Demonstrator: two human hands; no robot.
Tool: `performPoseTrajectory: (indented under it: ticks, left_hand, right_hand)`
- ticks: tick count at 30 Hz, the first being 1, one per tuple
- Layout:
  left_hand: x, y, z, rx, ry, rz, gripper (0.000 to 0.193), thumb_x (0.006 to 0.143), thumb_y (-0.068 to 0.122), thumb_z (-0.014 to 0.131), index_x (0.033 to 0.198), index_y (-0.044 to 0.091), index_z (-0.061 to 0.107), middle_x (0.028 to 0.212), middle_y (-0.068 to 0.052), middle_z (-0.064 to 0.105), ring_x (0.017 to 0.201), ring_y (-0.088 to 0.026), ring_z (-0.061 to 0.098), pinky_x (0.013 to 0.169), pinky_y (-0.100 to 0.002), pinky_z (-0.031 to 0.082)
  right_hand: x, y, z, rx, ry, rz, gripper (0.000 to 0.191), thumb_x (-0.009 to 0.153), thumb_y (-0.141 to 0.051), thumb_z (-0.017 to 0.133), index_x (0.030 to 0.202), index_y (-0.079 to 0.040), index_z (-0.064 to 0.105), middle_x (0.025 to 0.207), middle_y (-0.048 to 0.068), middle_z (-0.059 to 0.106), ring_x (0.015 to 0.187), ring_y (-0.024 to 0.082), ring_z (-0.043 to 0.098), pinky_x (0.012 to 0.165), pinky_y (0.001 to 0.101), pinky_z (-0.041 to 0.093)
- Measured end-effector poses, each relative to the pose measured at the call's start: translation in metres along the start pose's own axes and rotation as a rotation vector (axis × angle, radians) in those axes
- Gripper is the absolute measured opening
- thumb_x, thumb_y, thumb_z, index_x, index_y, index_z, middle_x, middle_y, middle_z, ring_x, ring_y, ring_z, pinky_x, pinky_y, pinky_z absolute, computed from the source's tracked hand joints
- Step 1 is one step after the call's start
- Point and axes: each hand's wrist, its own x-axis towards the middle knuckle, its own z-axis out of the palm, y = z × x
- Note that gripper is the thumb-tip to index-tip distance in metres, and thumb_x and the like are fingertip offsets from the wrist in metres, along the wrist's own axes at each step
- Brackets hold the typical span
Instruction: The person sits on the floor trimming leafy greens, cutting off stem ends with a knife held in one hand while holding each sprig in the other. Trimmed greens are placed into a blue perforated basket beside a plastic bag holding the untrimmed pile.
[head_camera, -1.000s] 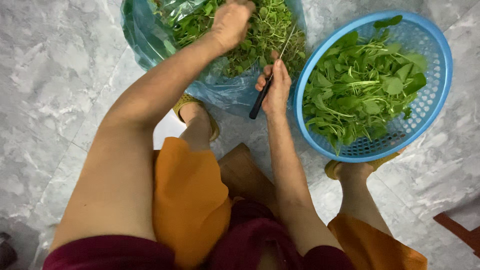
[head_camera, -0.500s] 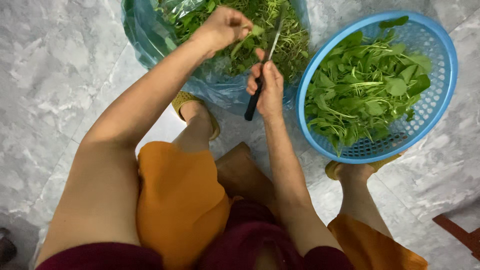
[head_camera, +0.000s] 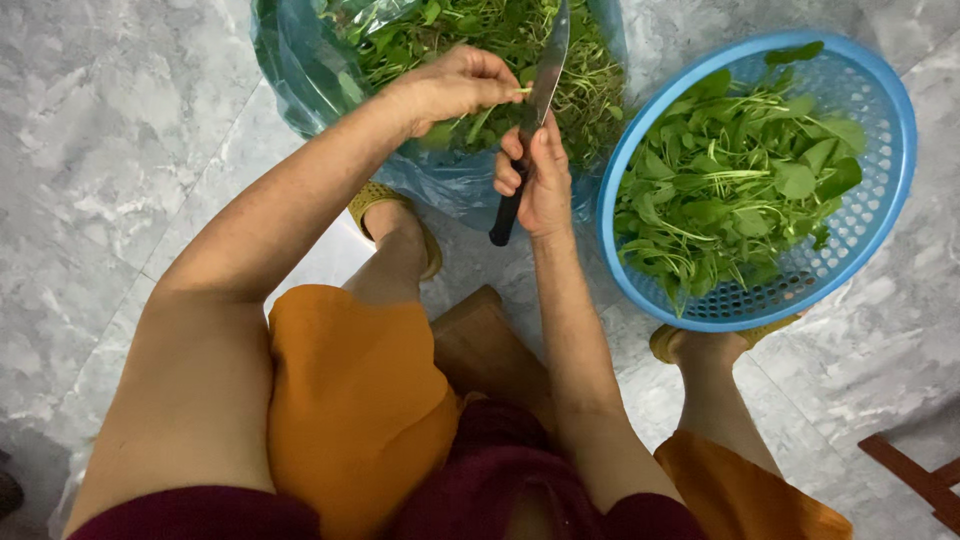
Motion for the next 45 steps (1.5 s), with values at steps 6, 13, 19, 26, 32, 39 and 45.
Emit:
performPoseTrajectory:
  ticks: [6,13,19,26,32,39,45]
  left_hand:
    - [-0.009,0.004,0.008,0.250,0.178,0.249,0.009,0.096,0.013,0.077,0.093,0.004,0.076,0.074,0.001,0.067,0.069,-0.008,0.059,0.062,-0.030,0.048]
    - [-0.034,0.026,0.030,0.889,0.425,0.637,0.009,0.083,0.010,0.081,0.086,0.005,0.073,0.086,-0.010,0.068,0.086,-0.032,0.067,0.073,-0.045,0.054]
    - [-0.036,0.020,0.037,1.056,0.388,0.768,0.009,0.081,0.009,0.079,0.086,0.008,0.072,0.088,-0.010,0.064,0.089,-0.033,0.065,0.078,-0.046,0.053]
    - [-0.003,0.002,0.012,0.286,0.352,0.542,0.003,0.099,0.006,0.069,0.097,0.005,0.067,0.100,-0.008,0.069,0.094,-0.023,0.069,0.083,-0.038,0.059]
    - [-0.011,0.018,-0.042,-0.341,0.112,0.020,0.012,0.104,0.011,0.059,0.099,0.007,0.070,0.101,-0.010,0.076,0.084,-0.016,0.074,0.071,-0.030,0.061]
    - [-0.011,0.025,-0.039,-0.148,0.163,0.052,0.005,0.095,0.001,0.061,0.092,0.006,0.063,0.092,-0.011,0.073,0.071,-0.013,0.065,0.057,-0.027,0.048]
    - [0.025,0.018,-0.042,0.376,0.292,-0.023,0.016,0.101,0.022,0.062,0.104,0.008,0.068,0.086,-0.011,0.071,0.072,-0.020,0.063,0.059,-0.034,0.046]
  right_hand:
    - [-0.001,0.006,-0.003,0.000,-0.008,0.027,0.051,0.113,-0.035,0.056,0.161,-0.024,0.041,0.094,0.003,0.047,0.067,0.013,0.046,0.057,0.0262,0.038]
    - [0.002,0.018,-0.013,0.029,0.089,0.019,0.042,0.113,-0.030,0.058,0.153,-0.020,0.047,0.093,0.003,0.051,0.067,0.014,0.050,0.057,0.0266,0.040]
    - [0.006,0.021,-0.009,-0.019,0.204,-0.042,0.043,0.110,-0.029,0.058,0.151,-0.021,0.048,0.087,0.002,0.051,0.061,0.012,0.049,0.051,0.0247,0.039]
    - [0.007,-0.011,-0.027,0.049,0.336,-0.017,0.035,0.110,-0.044,0.053,0.123,-0.014,0.042,0.089,0.002,0.051,0.067,0.011,0.045,0.056,0.0261,0.038]
    - [0.001,-0.011,-0.030,0.056,0.286,-0.027,0.051,0.110,-0.045,0.052,0.147,-0.010,0.048,0.090,0.001,0.050,0.067,0.010,0.044,0.057,0.0258,0.039]
    - [-0.001,-0.010,-0.028,0.008,0.237,-0.047,0.050,0.111,-0.042,0.051,0.150,-0.011,0.046,0.089,0.001,0.049,0.068,0.010,0.045,0.057,0.0260,0.038]
    - [-0.005,-0.012,-0.029,-0.019,0.264,-0.064,0.051,0.112,-0.042,0.050,0.150,-0.009,0.046,0.089,0.001,0.050,0.067,0.011,0.045,0.057,0.0269,0.039]
